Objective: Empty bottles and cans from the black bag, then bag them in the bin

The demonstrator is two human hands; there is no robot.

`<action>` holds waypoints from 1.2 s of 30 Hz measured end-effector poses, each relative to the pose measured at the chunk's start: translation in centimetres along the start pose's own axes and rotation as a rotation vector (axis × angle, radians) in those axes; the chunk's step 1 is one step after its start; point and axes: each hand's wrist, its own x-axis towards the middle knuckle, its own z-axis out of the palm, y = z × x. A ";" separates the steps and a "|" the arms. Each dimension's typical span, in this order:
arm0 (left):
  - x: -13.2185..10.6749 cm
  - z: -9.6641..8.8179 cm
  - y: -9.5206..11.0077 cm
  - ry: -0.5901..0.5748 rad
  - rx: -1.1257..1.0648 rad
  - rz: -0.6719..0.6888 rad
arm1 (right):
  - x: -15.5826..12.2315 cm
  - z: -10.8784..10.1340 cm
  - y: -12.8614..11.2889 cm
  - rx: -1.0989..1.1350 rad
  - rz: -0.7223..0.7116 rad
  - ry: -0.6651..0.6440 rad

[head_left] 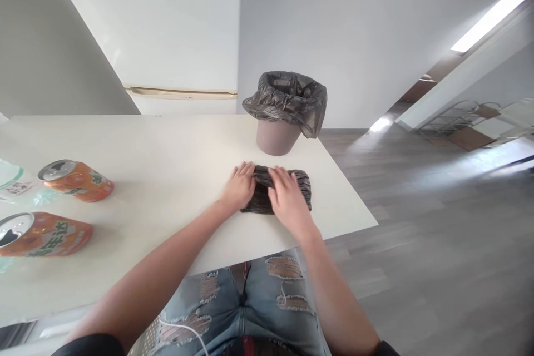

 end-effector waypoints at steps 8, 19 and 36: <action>-0.7 -1.2 1.4 0.284 -0.013 0.147 | -1.0 1.4 -0.6 -0.066 -0.128 -0.115; -0.8 1.7 1.0 -0.107 0.314 0.203 | 0.3 1.6 5.8 -0.169 -0.114 -0.194; -1.3 2.6 3.4 -0.117 0.274 0.324 | 1.7 -0.2 8.1 -0.190 -0.312 -0.264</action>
